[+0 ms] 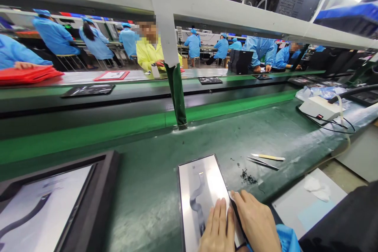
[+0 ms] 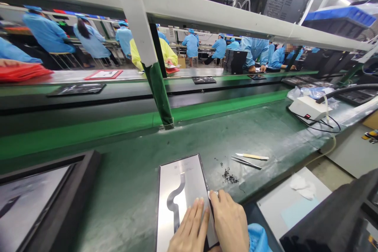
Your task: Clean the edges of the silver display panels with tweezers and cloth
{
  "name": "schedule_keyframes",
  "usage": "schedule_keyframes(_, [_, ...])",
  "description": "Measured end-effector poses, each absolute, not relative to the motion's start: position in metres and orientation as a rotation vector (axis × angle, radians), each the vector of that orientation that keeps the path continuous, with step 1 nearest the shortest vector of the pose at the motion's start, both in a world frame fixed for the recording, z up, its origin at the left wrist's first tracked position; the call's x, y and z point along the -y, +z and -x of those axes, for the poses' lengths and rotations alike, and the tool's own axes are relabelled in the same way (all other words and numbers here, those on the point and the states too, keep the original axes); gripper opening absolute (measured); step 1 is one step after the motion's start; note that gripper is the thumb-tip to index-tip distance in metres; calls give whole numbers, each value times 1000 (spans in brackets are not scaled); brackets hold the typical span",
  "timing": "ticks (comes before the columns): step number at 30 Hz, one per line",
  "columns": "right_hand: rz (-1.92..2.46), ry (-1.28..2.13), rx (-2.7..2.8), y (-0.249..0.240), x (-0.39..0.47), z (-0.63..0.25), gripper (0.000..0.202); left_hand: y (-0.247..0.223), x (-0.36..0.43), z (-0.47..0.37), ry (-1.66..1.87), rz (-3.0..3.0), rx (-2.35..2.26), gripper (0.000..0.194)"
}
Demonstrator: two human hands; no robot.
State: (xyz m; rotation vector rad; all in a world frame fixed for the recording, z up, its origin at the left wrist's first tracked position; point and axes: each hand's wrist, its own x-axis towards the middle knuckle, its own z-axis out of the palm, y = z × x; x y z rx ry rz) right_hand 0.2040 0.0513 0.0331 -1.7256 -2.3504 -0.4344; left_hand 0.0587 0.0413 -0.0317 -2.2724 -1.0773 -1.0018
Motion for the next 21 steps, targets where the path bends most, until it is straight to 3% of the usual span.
schedule_keyframes(21, [1755, -432, 2373, 37, -53, -205, 40, -31, -42, -59, -1009, 2262, 1073, 63])
